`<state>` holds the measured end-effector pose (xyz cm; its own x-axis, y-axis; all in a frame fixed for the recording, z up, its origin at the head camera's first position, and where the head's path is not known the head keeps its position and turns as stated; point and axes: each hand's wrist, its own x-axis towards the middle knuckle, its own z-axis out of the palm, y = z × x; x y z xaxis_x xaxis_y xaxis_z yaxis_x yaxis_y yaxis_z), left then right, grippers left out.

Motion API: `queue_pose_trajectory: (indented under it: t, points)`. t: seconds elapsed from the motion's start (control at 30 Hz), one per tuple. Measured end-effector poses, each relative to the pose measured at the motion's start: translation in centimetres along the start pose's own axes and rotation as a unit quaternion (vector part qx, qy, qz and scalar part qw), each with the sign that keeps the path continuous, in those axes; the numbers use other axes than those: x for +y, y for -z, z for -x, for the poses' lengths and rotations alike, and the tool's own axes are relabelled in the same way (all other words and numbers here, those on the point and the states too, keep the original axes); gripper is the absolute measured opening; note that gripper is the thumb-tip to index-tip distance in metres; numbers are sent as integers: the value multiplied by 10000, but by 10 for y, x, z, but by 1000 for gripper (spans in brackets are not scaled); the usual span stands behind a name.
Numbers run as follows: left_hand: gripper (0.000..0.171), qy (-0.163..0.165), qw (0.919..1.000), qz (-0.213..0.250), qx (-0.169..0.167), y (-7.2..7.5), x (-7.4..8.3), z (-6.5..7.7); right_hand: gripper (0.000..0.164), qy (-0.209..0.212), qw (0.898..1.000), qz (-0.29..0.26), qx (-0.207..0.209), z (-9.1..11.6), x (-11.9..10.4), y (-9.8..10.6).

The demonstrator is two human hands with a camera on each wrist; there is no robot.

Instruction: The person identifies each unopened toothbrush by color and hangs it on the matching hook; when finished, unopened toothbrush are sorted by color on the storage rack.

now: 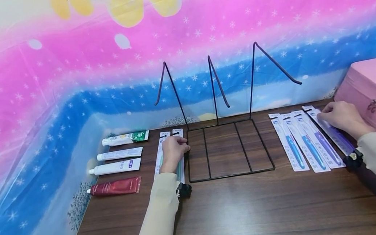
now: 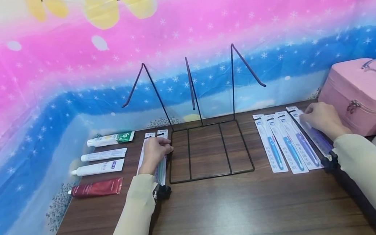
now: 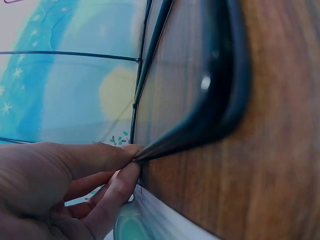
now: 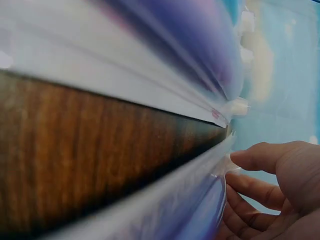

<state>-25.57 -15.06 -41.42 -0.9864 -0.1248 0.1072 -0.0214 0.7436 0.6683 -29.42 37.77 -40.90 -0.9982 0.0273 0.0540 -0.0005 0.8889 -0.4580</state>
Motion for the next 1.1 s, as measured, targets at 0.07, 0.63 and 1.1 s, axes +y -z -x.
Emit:
queue_pose_trajectory:
  t: [0.07,0.63,1.1]
  points:
    - [14,2,10000,5,12,0,0,0,46,-47,10000,-73,34,1,0,3]
    - [13,-68,10000,43,21,0,0,-1,59,-108,9947,-699,742,28,-39,43]
    - [13,-77,9999,64,19,1,-1,0,59,482,9781,-1667,1146,56,-87,64]
